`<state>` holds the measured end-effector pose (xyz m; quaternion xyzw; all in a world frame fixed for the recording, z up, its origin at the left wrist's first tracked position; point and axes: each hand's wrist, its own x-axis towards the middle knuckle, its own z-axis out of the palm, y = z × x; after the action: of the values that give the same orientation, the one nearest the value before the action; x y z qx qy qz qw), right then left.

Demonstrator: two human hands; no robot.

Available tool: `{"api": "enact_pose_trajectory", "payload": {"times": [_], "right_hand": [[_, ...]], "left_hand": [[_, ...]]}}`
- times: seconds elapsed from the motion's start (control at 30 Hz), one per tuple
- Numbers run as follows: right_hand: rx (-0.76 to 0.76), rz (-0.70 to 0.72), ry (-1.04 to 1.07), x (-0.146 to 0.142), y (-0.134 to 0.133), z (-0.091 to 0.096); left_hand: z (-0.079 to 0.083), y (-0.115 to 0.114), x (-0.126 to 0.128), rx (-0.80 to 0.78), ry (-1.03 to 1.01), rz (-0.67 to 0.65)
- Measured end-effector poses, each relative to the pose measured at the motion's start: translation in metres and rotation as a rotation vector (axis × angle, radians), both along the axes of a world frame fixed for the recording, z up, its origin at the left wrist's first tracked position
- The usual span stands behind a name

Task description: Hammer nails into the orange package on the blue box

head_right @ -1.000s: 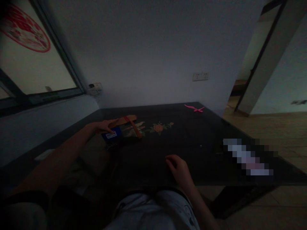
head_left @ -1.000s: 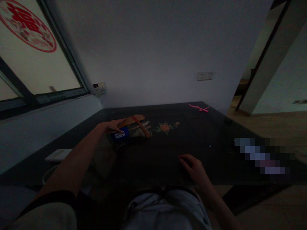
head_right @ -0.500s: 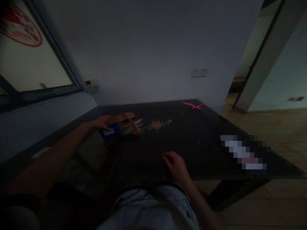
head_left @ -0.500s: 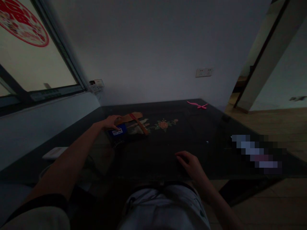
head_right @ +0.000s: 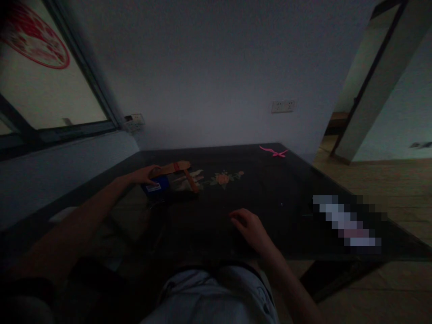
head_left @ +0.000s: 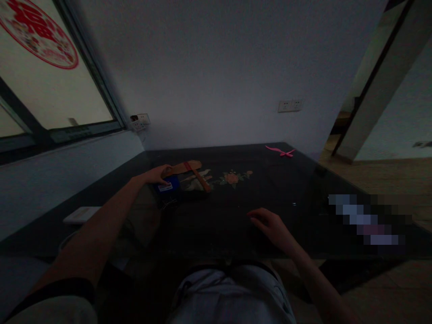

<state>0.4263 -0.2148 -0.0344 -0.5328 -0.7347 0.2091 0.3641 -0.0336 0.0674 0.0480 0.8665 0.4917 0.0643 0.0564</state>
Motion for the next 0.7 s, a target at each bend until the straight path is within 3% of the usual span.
{"api": "enact_pose_trajectory", "payload": {"times": [0.23,0.4,0.5,0.57,0.63,0.7], "right_hand": [[0.014,0.04,-0.03,0.012,0.026,0.024],[-0.007,0.073,-0.014,0.031,0.061,0.048],[-0.032,0.096,0.055,0.026,0.093,0.056],[-0.043,0.088,0.133,0.012,0.116,0.056],[-0.043,0.044,0.228,-0.01,0.139,0.05],[-0.029,-0.021,0.326,-0.036,0.157,0.041]], "left_hand": [[-0.008,0.01,-0.01,0.134,0.041,-0.036],[0.004,-0.006,0.0,0.268,0.089,-0.071],[0.016,-0.033,0.036,0.456,-0.114,-0.021],[0.017,-0.056,0.076,0.477,-0.363,0.03],[0.006,-0.079,0.128,0.281,-0.71,0.069],[-0.016,-0.096,0.183,-0.061,-1.268,0.101]]}}
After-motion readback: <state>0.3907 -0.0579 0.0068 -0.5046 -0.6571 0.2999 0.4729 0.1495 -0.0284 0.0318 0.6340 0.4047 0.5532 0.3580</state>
